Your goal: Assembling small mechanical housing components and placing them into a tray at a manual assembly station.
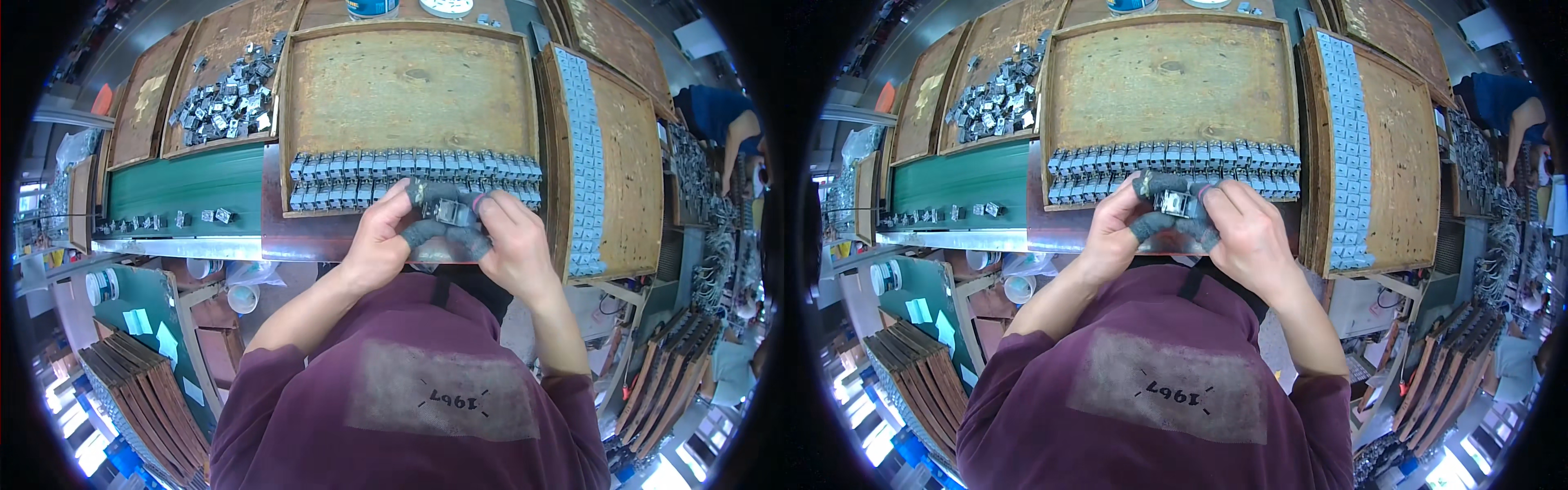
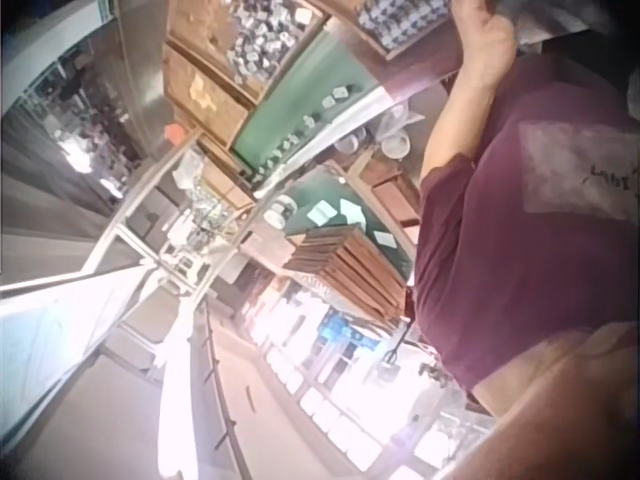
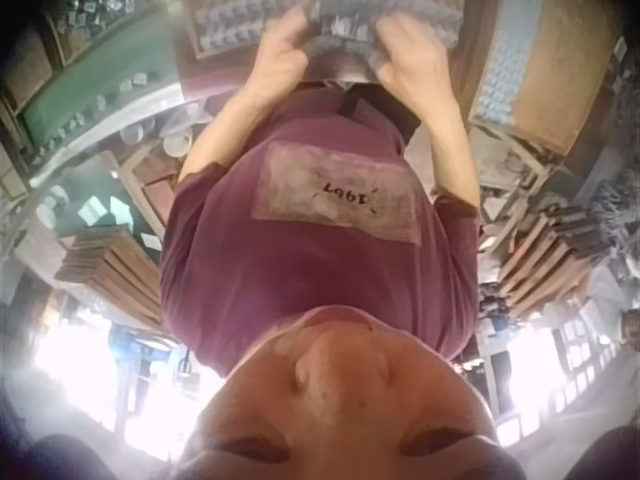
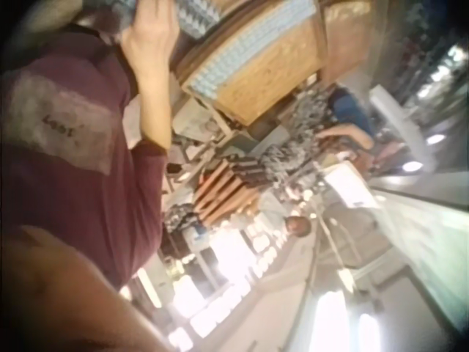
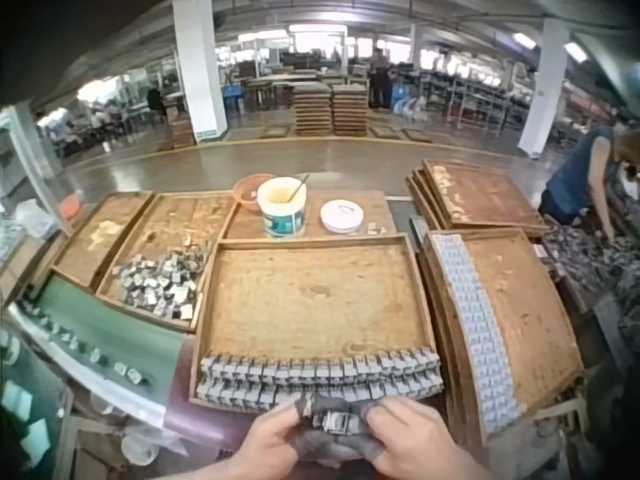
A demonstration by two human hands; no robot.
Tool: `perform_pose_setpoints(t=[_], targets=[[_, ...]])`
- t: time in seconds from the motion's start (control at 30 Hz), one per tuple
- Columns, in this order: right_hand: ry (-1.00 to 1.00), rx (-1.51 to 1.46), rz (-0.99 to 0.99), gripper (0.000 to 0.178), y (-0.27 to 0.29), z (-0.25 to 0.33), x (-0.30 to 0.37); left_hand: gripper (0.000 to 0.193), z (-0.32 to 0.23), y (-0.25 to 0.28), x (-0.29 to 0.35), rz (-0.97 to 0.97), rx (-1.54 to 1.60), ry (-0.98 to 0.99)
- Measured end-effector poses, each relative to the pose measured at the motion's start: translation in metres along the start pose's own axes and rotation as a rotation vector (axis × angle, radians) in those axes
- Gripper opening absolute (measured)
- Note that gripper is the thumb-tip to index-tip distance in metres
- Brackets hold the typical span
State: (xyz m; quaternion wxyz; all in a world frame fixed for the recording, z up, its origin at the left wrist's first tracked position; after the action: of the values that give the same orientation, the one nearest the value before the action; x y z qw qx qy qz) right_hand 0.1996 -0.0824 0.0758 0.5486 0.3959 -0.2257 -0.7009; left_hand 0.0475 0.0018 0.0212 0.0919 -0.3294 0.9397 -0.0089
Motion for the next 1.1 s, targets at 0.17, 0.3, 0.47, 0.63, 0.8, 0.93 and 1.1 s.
perform_pose_setpoints(t=[0.17, 0.3, 0.47, 0.63, 0.8, 0.93, 1.1], targets=[[-0.011, 0.127, -0.153, 0.031, -0.032, -0.005, -0.002, 0.078, -0.001, -0.006, 0.009, -0.050, -0.523, 0.076], [-0.073, -0.029, -0.034, 0.030, -0.041, 0.015, -0.009, 0.074, -0.003, 0.009, 0.008, -0.214, -0.807, -0.274], [-0.440, -0.436, 0.338, 0.049, -0.056, 0.001, -0.019, 0.065, -0.011, 0.028, 0.014, -0.155, -0.549, -0.319], [-0.161, -0.411, 0.228, 0.040, -0.072, 0.019, -0.031, 0.066, -0.018, 0.041, 0.033, -0.182, -0.634, -0.423], [-0.268, -0.452, 0.441, 0.040, -0.113, 0.030, -0.050, 0.060, -0.016, 0.084, 0.048, -0.182, -0.677, -0.298], [-0.115, -0.119, 0.393, 0.053, -0.153, 0.014, -0.079, 0.057, -0.007, 0.158, 0.061, -0.416, -0.838, -0.019], [-0.067, 0.070, 0.373, 0.063, -0.212, 0.027, -0.124, 0.053, 0.018, 0.232, 0.053, -0.445, -0.482, 0.227]])
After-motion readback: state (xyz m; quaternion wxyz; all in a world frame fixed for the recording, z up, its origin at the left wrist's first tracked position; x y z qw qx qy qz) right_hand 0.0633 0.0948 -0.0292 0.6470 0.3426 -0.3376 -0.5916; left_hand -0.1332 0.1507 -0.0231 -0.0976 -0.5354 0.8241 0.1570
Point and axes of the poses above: each hand's wrist, its own x-axis away from the middle knuckle, its own y-axis out of the back of the hand, z = x × y, the point moved 4 cm from there along -x, towards the middle knuckle, and after that the axes turned 4 degrees about -y, right-handed, at the moved point
